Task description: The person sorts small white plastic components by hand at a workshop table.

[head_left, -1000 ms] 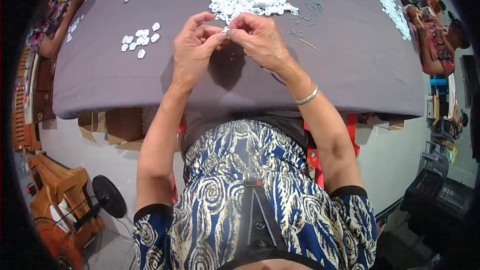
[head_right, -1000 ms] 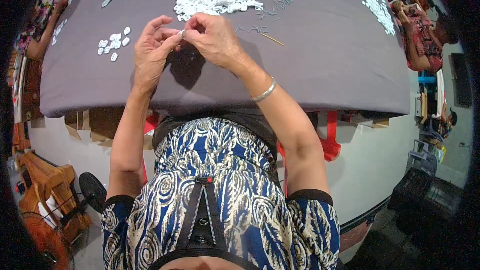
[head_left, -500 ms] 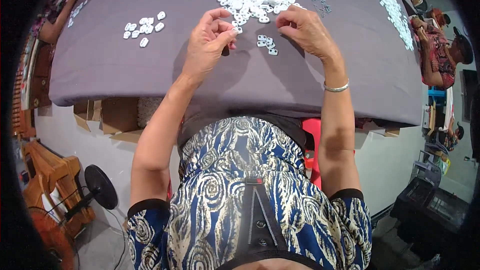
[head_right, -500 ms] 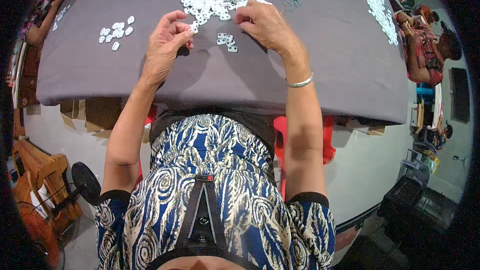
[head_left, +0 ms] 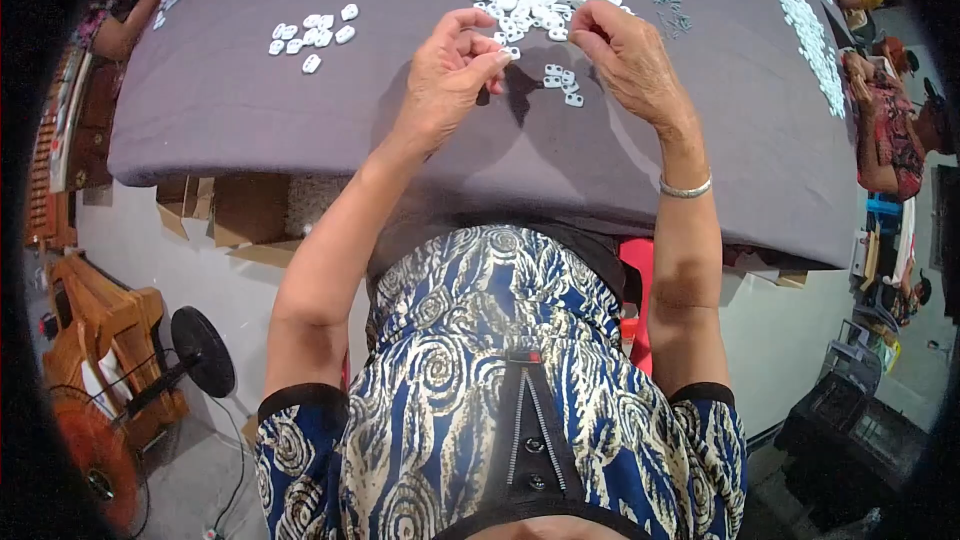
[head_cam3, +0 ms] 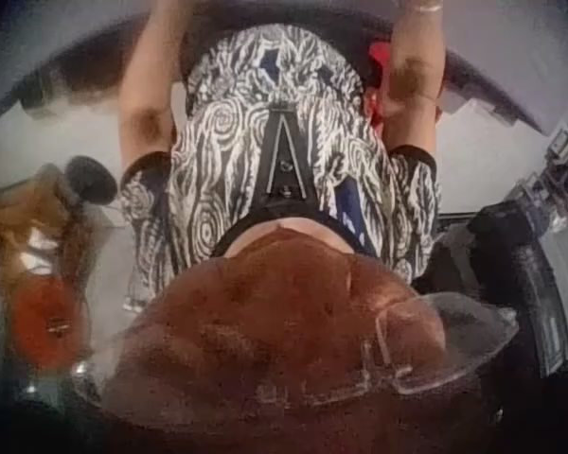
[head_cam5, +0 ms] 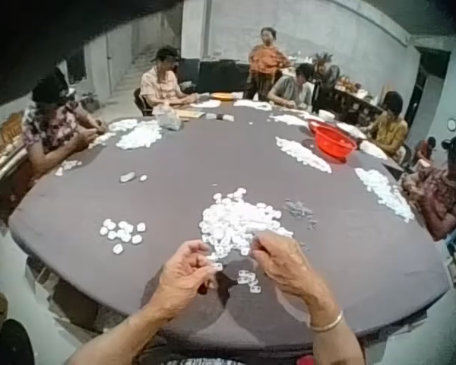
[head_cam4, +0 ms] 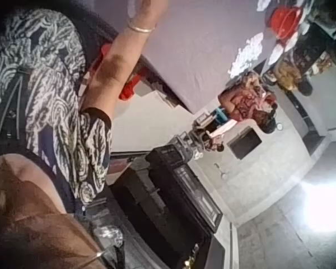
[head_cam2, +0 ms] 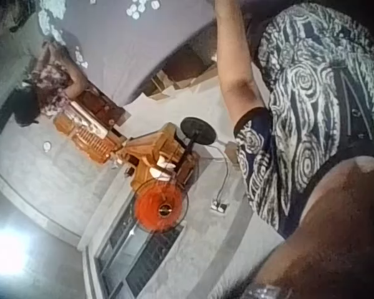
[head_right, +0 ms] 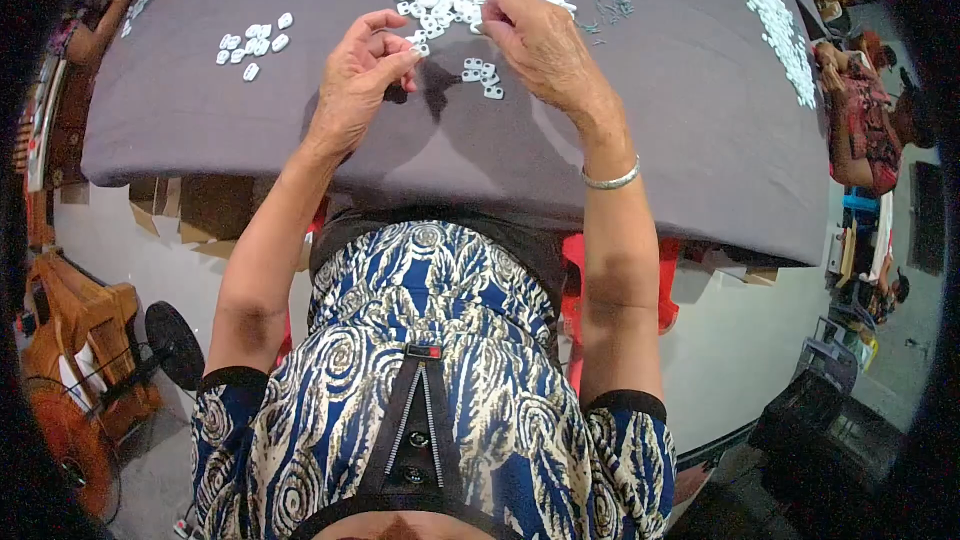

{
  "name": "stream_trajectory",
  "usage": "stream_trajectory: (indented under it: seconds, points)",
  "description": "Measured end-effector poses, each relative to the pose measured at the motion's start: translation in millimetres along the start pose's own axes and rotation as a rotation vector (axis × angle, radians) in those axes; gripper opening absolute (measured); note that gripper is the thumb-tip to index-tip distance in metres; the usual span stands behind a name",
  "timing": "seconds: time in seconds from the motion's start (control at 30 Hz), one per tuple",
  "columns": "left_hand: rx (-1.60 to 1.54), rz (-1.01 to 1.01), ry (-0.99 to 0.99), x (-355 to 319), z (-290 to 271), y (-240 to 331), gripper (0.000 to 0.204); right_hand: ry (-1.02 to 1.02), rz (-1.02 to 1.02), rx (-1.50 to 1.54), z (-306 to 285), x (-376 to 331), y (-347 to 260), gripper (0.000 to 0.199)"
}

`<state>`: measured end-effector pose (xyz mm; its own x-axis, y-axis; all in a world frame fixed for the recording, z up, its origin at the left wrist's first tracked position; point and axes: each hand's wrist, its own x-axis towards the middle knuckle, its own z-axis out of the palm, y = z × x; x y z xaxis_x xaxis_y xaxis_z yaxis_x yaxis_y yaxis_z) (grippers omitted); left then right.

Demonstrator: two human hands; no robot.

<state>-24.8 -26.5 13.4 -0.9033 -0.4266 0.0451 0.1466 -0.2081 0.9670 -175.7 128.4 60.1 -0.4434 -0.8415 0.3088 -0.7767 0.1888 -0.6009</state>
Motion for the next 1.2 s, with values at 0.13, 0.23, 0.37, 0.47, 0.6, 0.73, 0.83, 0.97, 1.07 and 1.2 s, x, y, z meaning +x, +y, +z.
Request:
stream_trajectory:
  seconds: [0.13,0.23,0.37,0.47,0.6,0.73,0.83,0.97,1.07,1.2]
  points:
    - [0.022,0.038,-0.006,-3,3,2,0.034,0.065,-0.043,0.107,17,-1,-15,0.010]
    - [0.029,0.028,-0.005,-4,3,3,0.034,0.046,-0.025,0.068,20,-1,-13,0.012]
    - [0.098,0.008,-0.006,-2,3,2,0.035,0.037,0.092,0.144,23,1,-17,0.012]
    - [0.163,0.008,-0.013,-1,4,0,0.036,-0.025,0.227,0.462,29,3,-14,0.015]
    - [0.247,0.008,-0.051,-2,3,0,0.036,-0.038,0.283,0.533,36,2,-18,0.016]
    - [0.312,0.015,-0.060,-3,3,1,0.036,-0.105,0.316,0.542,38,2,-16,0.017]
    - [0.262,0.028,-0.077,-3,3,1,0.035,-0.123,0.337,0.571,37,1,-17,0.019]
    - [0.245,0.029,-0.085,-3,1,-1,0.034,-0.127,0.327,0.574,38,1,-18,0.018]
    - [0.233,0.026,-0.086,-2,2,-1,0.034,-0.118,0.341,0.605,40,1,-16,0.017]
    - [0.241,0.024,-0.079,-2,1,-1,0.033,-0.112,0.336,0.584,40,1,-16,0.016]
